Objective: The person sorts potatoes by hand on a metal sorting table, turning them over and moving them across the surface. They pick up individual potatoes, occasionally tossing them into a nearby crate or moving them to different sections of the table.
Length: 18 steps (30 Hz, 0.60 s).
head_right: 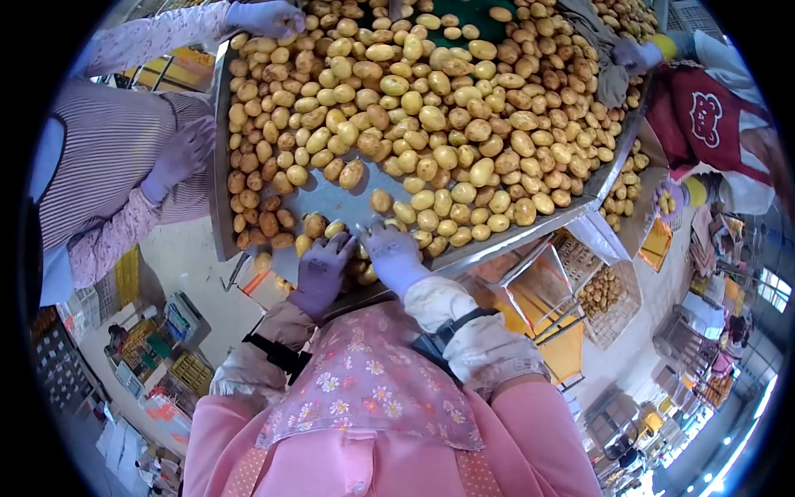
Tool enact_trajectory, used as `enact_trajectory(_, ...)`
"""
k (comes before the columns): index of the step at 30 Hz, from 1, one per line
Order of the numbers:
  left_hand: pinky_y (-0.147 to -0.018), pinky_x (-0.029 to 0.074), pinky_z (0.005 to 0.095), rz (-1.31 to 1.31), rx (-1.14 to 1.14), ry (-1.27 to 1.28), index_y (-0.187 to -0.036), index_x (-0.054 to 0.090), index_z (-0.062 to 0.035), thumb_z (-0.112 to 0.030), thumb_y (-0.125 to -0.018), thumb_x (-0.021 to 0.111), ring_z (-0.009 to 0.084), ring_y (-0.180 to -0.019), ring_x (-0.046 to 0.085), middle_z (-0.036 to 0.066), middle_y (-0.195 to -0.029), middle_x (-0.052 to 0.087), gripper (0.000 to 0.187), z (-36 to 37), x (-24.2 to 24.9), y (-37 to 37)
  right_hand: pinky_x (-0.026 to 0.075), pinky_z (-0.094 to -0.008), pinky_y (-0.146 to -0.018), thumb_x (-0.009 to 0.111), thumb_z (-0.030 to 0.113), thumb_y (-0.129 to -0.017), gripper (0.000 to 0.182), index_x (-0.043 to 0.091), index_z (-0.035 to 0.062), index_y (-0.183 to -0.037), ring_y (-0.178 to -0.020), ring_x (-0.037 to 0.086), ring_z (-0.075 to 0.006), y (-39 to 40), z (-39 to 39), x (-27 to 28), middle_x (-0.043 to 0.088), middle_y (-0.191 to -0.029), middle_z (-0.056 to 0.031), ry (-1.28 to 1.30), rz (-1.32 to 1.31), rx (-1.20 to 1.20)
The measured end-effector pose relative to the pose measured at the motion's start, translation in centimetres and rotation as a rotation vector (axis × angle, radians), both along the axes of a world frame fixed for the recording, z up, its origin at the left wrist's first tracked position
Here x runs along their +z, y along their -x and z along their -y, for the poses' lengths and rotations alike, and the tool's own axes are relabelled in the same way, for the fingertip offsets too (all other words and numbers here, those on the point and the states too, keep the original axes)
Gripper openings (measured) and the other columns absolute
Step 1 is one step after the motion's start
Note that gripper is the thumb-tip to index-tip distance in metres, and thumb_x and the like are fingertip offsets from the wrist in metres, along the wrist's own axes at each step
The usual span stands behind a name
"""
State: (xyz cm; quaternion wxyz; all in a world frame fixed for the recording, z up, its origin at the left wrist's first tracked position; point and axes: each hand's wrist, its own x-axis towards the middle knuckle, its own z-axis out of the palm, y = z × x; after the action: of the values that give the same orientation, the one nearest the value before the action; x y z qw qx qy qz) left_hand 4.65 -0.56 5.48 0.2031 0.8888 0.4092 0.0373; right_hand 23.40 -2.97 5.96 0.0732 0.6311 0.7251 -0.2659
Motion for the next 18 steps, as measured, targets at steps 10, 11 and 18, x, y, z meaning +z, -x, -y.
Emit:
enact_trajectory(10, -0.096, 0.053, 0.0452, 0.370, 0.374, 0.416, -0.141, 0.057, -0.0065, -0.026, -0.095, 0.063, 0.0399, -0.108, 0.066, 0.018, -0.128, 0.065, 0.050, 2.1, 3.7, -3.0, 0.054, -0.0307, -0.076, 0.040, 0.048, -0.109, 0.047, 0.060, 0.0072, -0.123, -0.089, 0.064, -0.0136, -2.3, 3.1, 1.1, 0.065, -0.111, -0.0032, 0.534, -1.667, -1.230)
enact_trajectory(11, -0.098, 0.052, 0.0449, 0.419, 0.254, 0.363, -0.140, 0.058, -0.0057, -0.027, -0.094, 0.064, 0.0391, -0.110, 0.066, 0.019, -0.128, 0.065, 0.051, 2.0, 4.5, -4.2, 0.053, -0.0293, -0.072, 0.041, 0.049, -0.108, 0.046, 0.060, 0.0092, -0.123, -0.087, 0.064, -0.0130, -2.0, 3.3, 2.0, 0.066, -0.108, -0.0033, 0.595, -1.723, -1.326)
enact_trajectory(18, -0.094, 0.053, 0.0446, 0.313, 0.480, 0.605, -0.133, 0.063, -0.0091, -0.020, -0.094, 0.065, 0.0384, -0.109, 0.066, 0.020, -0.123, 0.066, 0.040, -2.2, 5.2, -0.5, 0.047, -0.0261, -0.053, 0.045, 0.058, -0.106, 0.049, 0.060, 0.0117, -0.108, -0.079, 0.065, -0.0177, -13.8, 11.9, 3.9, 0.066, -0.095, -0.0066, 0.472, -1.661, -1.405)
